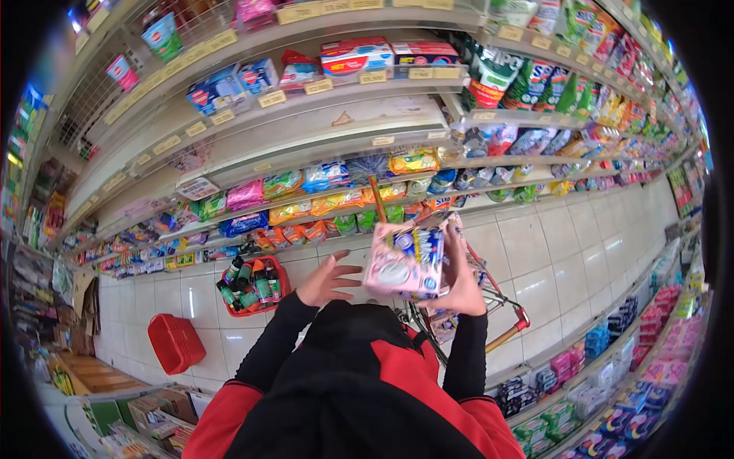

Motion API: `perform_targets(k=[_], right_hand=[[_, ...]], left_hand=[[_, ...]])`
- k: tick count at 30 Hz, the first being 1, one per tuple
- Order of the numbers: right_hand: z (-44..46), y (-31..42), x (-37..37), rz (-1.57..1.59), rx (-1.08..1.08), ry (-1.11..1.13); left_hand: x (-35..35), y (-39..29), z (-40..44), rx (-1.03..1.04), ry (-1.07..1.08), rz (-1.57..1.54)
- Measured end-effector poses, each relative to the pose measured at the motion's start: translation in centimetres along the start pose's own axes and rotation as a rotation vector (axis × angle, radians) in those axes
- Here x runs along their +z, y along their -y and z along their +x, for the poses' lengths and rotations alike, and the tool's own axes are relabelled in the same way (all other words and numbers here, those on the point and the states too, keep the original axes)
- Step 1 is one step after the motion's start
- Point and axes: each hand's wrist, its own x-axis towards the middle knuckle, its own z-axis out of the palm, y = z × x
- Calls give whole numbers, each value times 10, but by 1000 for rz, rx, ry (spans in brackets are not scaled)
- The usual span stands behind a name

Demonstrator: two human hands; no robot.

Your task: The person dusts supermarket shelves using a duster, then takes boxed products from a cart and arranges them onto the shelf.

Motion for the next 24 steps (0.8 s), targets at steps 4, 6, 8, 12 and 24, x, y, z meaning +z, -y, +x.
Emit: perform_targets(k=[4,6,8,12,24], right_hand=[[11,-4,37,47,-31,204],[15,-21,49,48,-32,235],[22,-28,67,169,22,162],[29,-42,111,588,325,222],[140,-31,305,-21,99,223]], left_hand=[[13,11,-1,205,77,-114],[6,10,-9,295,12,-127],[-15,15,-18,404,-97,-80],[-40,10,-54,672,-281,111],[-181,-28,-183,805,-664,330]])
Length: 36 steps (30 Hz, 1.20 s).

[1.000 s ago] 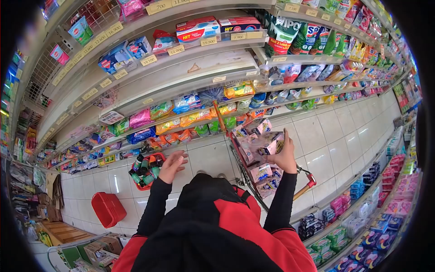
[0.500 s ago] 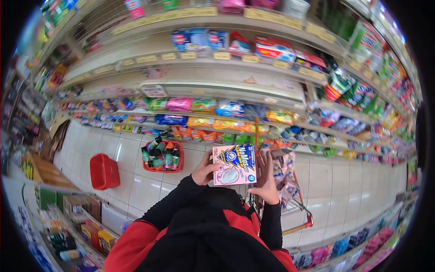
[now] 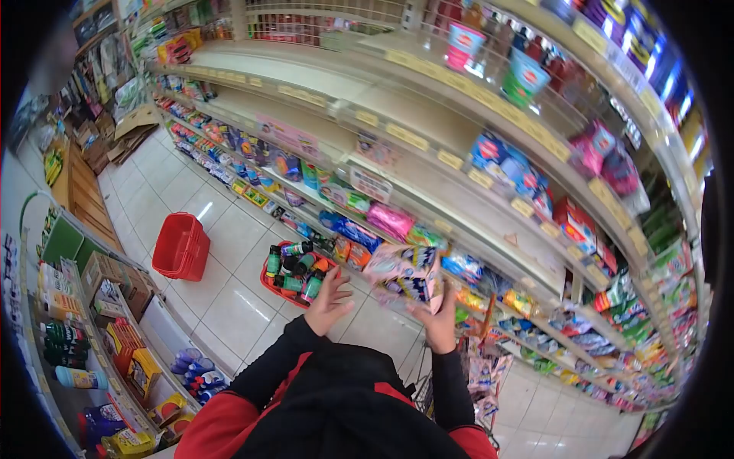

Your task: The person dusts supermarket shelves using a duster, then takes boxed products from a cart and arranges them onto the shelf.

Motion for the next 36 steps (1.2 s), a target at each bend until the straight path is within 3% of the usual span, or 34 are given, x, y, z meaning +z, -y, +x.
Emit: perform_targets(k=[5,8,13,21,29,30,33,34,36], right_hand=[[95,-2,34,-358,-399,-269],[128,-24,36,-602,-504,-361],[164,-59,46,-769,-648,-415],[235,-75,69,-795,-655,-373],[297,-93,92,-394,-460,-73],[296,-78,106,-397,-486,-76],[313,-77,116,-405,-302,-3],[324,-82,120,-440,-396,-4],[331,-75,130,-578,-349,-27]], left_hand=[[-116,11,0,-106,-278,42],[-154,11,-5,-182,-375,-42],[-197,6,-15,-270,-326,55],[-235,13,-11,-339,-468,-19],[-248,12,26,-337,-549,-74],[-248,10,34,-336,-549,-79],[-250,1,59,-325,-551,-84],[-251,-2,66,-321,-551,-83],[-254,1,81,-308,-544,-50]])
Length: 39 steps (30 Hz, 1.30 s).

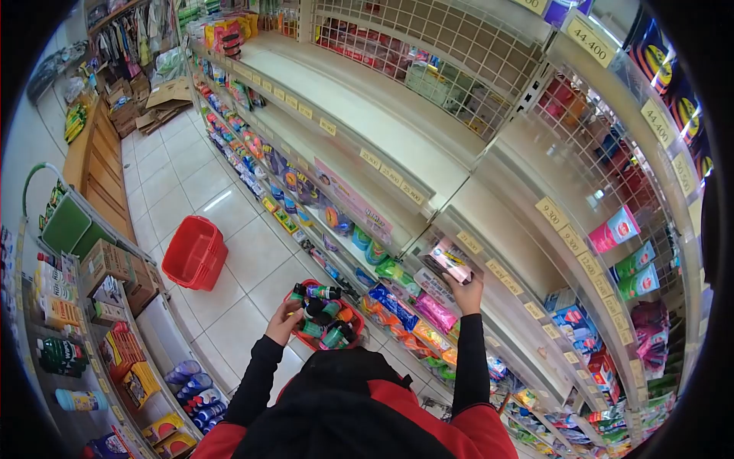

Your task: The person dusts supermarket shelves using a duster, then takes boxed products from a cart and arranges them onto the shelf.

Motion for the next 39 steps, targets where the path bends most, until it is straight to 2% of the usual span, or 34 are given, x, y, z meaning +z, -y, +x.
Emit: perform_targets(k=[2,6,15,22,24,25,26,30,33,34,39], right_hand=[[10,33,2,-85,-2,7],[21,10,11,-67,69,153],[22,2,9,-145,109,197],[11,18,2,-24,2,60],[-5,7,-5,-139,33,-54],[-15,4,-10,-201,51,-116],[-29,2,-17,-147,130,-140],[-105,16,-53,73,193,-365],[-193,-13,-70,7,281,-344],[-221,-12,-76,-10,382,-344],[-334,2,-143,-231,533,-529]], left_hand=[[6,-7,11,18,-7,21],[24,-25,23,24,-14,45],[36,-32,34,22,4,107],[41,-35,21,35,63,135],[40,-37,11,19,70,102],[40,-36,8,12,80,86],[39,-32,6,13,93,86],[37,-15,-2,41,180,189],[43,10,-6,-13,273,217],[47,22,-8,-51,290,193],[80,60,-28,-199,459,247]])
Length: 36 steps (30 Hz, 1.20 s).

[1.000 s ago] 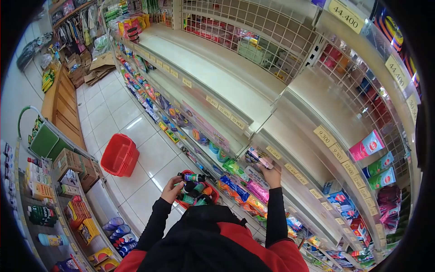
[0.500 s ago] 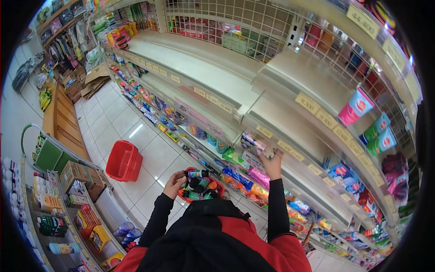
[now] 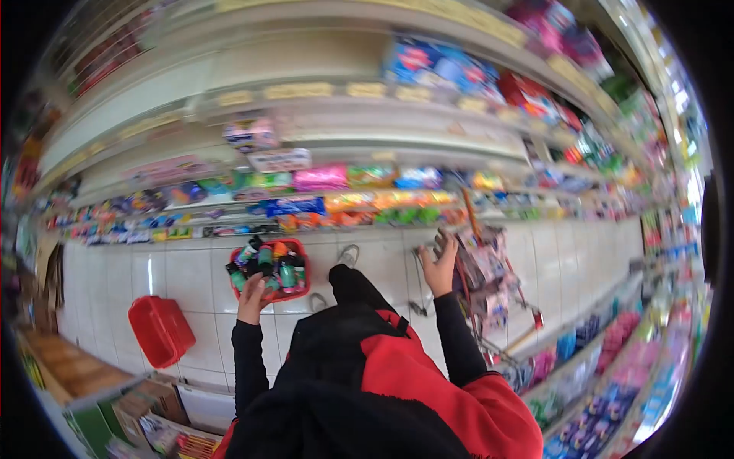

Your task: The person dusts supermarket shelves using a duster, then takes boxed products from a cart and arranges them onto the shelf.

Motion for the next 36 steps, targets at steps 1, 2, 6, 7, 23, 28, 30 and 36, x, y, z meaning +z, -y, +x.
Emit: perform_targets(k=[1,2,6,7,23,28,30,36], right_hand=[[-4,-15,-20,-25,7,-46],[-5,-38,-40,-45,-36,-105],[-8,-99,-124,-332,26,-298],[-9,-117,-145,-368,123,-317],[-44,-310,-220,-930,749,379],[28,-293,-290,-450,598,906],[42,-287,-322,-47,350,927],[38,-152,-366,355,-109,569]], left_hand=[[9,4,0,-8,34,-1],[19,6,-1,-8,59,-3],[64,-3,-12,-17,138,46],[73,-2,-12,4,141,50],[349,26,-87,99,349,201],[382,26,-105,80,392,291],[393,34,-102,30,426,306],[471,34,-118,-354,745,4]])
